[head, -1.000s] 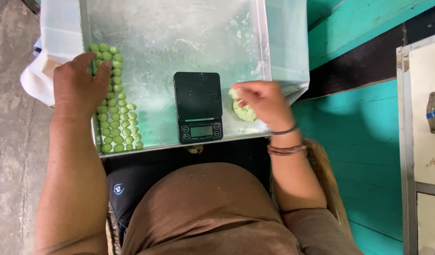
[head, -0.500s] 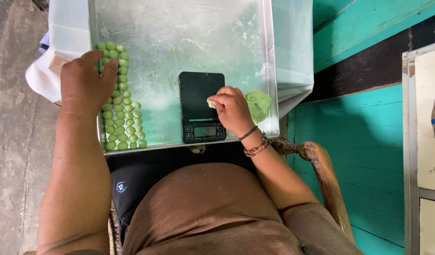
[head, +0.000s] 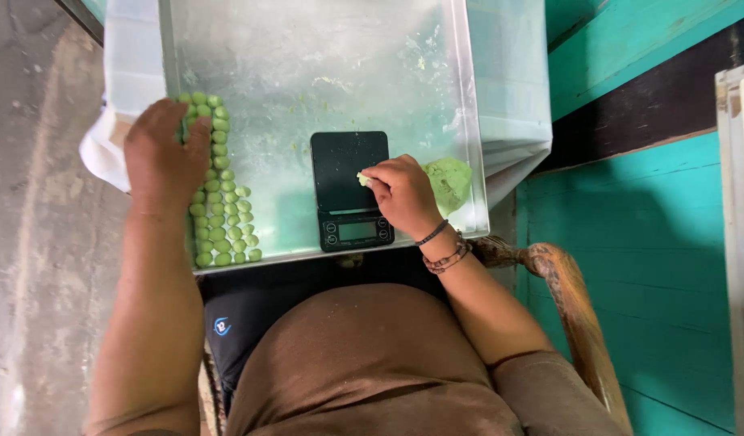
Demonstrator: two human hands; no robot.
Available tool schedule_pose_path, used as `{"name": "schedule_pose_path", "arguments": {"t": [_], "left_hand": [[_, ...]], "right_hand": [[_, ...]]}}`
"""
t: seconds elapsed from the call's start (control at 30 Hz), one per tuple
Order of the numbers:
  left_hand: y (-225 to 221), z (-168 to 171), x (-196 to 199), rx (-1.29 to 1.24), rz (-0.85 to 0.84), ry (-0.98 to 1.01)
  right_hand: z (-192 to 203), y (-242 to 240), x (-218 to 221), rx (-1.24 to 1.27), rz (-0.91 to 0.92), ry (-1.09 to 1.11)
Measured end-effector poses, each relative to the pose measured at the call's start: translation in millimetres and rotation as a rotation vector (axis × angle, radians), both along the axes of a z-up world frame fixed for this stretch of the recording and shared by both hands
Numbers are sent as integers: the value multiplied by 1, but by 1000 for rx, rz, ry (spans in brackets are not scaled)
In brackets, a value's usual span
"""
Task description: The person repeatedly pinches small portions of green dough from a larger mass, rolls them into uniform balls between their palms, and places them in a tray. A digital scale is used to weigh the dough portions during the process.
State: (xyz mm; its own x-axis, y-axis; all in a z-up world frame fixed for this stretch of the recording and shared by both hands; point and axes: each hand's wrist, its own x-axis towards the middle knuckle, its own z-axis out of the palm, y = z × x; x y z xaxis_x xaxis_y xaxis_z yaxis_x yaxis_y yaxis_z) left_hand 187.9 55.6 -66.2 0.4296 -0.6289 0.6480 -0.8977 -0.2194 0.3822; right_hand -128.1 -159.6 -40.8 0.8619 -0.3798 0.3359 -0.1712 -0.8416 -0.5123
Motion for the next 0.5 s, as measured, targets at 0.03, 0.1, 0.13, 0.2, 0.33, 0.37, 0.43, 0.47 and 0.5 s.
{"name": "schedule_pose_path", "arguments": {"t": [0.03,0.1,0.13,0.2,0.33,0.37,0.43,0.47,0.5], "left_hand": [[-7,2,-8,6,-3,-13],[-23,5,-24,-196,-133,43],[-27,28,-52,-191,-142,31],[-35,71,-113,-174,-246,470],[-55,93,-173,-201,-482,681],[-56,98,-181,-266,-496,756],[-58,107,-187,-329,-509,816],[-57,109,-187,-344,-464,795],[-56,111,-187,-358,-420,773]], "right_hand": [[10,5,3,6,-3,-13],[30,13,9,264,-93,-183],[44,20,14,269,-100,-197],[71,34,21,551,58,-313],[85,50,34,789,239,-350],[78,52,33,778,238,-357],[75,55,33,766,245,-378],[77,57,30,776,254,-348],[79,60,26,785,263,-317]]}}
